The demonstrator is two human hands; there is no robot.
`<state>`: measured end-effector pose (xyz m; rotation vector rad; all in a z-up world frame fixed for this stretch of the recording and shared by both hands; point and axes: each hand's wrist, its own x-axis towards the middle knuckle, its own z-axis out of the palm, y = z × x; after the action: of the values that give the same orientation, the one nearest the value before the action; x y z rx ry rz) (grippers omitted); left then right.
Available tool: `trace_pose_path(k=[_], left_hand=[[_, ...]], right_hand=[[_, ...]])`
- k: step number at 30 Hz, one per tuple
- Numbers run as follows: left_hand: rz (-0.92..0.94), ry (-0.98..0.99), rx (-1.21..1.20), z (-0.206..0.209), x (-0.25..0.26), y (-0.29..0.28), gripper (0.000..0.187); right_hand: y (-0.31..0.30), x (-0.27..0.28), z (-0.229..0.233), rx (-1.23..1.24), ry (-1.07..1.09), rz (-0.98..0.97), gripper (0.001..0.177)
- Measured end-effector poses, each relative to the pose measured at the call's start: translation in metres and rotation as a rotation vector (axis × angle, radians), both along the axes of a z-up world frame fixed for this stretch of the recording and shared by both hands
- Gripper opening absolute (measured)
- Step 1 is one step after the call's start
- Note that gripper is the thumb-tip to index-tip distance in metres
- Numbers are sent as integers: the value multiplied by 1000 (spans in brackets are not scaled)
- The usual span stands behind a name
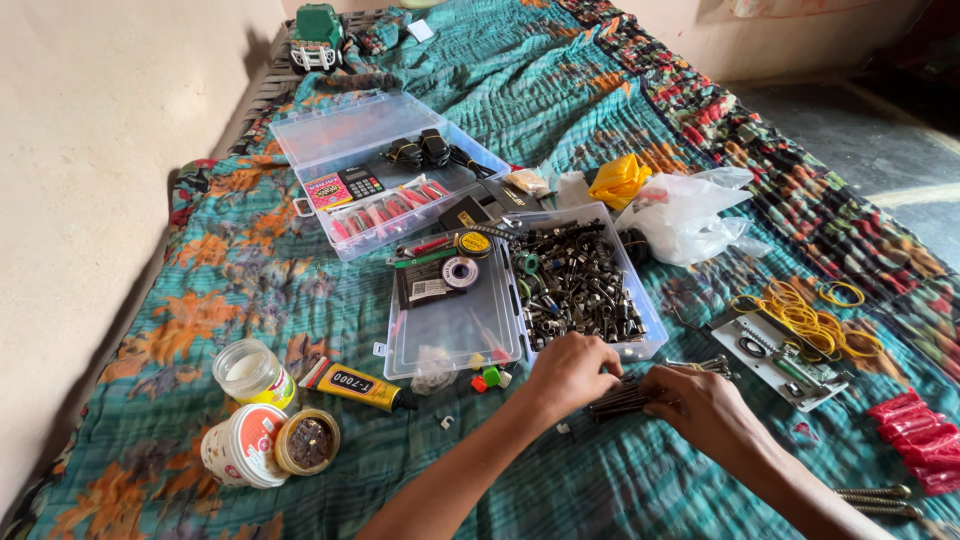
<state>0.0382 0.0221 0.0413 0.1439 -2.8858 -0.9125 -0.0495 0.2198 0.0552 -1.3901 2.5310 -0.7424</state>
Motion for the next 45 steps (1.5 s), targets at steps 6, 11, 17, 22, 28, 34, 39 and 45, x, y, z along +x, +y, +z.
trace_pose_path(k=[6,11,17,22,28,34,39,45], left_hand=[[-36,25,-125,-22,-7,11,31],[-75,34,-134,-23,-7,6,32],[-131,210,-150,-7,-3,8,21],[-41,354,-262,5,-13,-5,20],[269,682,-45,-8,-21,-64,29],[306,613,3,-35,-31,-76,44],[300,593,-32,-34,-30,-76,47],[279,676,-86,-16,-20,-71,45]], right_hand=[[1,-2,-5,-41,-12,-7,37],[2,-3,-10,-73,-22,-4,38],[3,-5,-14,-195,129,141,27],[-1,-3,3,-181,182,-38,20],[-29,-21,31,-334,351,4,22],[-91,-73,15,-256,328,21,21],[-122,-86,5,100,259,-184,21],[-125,-85,10,20,307,-145,18]])
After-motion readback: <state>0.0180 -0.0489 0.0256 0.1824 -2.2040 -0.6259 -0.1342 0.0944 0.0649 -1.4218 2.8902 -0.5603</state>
